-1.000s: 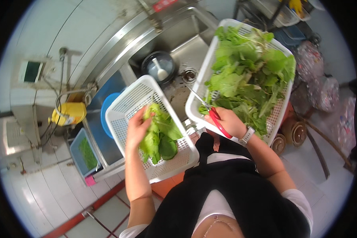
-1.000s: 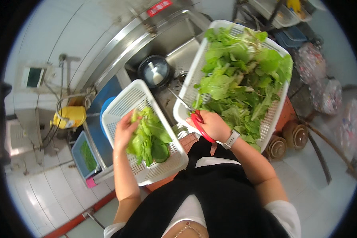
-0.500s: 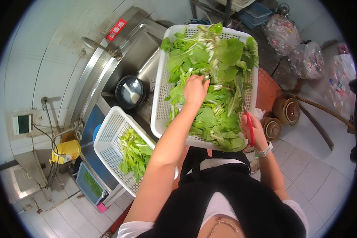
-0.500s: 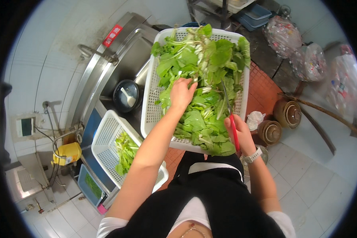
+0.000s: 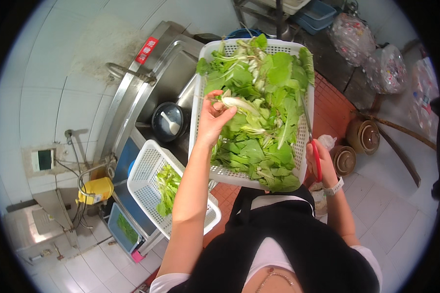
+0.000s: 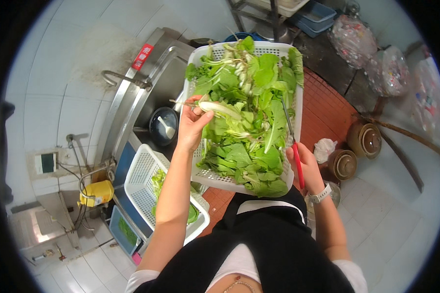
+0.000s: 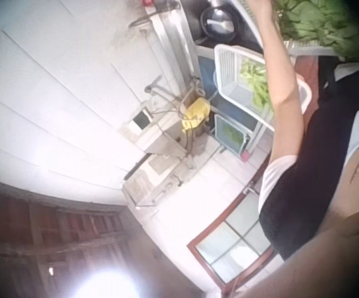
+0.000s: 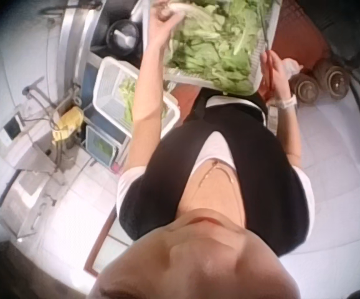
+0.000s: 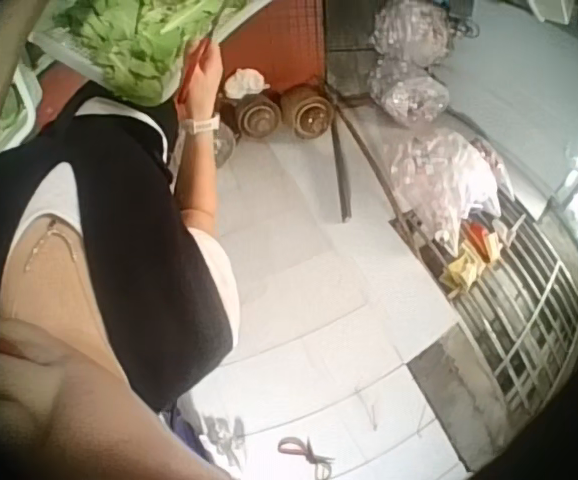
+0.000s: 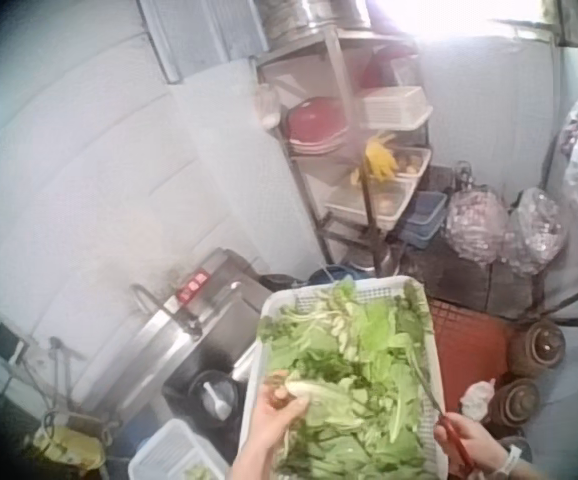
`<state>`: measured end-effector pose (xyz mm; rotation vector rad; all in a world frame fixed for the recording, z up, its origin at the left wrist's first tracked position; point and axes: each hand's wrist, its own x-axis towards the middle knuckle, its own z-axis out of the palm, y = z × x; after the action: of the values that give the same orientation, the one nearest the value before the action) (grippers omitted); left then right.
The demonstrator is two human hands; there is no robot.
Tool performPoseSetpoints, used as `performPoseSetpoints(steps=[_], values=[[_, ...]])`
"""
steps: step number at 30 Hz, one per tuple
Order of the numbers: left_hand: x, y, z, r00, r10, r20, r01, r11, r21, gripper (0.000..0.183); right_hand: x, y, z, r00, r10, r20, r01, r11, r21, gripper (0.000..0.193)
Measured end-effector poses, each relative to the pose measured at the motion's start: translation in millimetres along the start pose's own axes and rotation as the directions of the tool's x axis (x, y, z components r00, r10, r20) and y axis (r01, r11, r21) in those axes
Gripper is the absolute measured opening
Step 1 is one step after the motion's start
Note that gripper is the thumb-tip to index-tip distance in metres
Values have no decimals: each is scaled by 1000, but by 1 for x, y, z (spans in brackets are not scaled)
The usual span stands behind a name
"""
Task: The person washes green vegetables in a basin using a slotted spoon, then moves to a counter to line a bucket with a plastic bag. The person returns to the sink area and uses scissors to trim the roots off leafy greens, placing the trimmed pieces into a basket.
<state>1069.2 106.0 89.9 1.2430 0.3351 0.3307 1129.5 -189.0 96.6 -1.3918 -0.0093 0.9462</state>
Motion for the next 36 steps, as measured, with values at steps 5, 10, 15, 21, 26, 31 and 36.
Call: performPoseSetpoints(steps=[5, 10, 15, 21, 26, 31, 36], values=[[-16, 4, -19, 993, -117, 4, 108, 906, -410, 21, 17, -6, 17, 986, -133, 98, 148, 976, -162, 32], [-30, -49, -29, 844, -517, -142, 207, 558, -803, 20, 19, -2, 30, 983, -93, 157, 121, 976, -182, 35], [-38, -60, -29, 846, -476, -240, 91, 572, -815, 31, 14, 4, 41, 981, -102, 163, 142, 957, -252, 27], [-37, -25, -12, 890, -307, -338, 136, 885, -445, 33, 13, -2, 56, 969, -111, 221, 189, 908, -373, 30], [-66, 31, -21, 969, -223, -106, 211, 971, -110, 35, 15, -13, 78, 921, -44, 386, 258, 814, -521, 40], [-94, 73, -39, 999, 38, -9, -21, 710, 704, 37, 22, -19, 109, 850, 80, 521, 282, 766, -578, 48], [-118, 89, -55, 994, 103, 22, -73, 528, 846, 37, 25, -22, 142, 778, 154, 609, 307, 753, -583, 51]])
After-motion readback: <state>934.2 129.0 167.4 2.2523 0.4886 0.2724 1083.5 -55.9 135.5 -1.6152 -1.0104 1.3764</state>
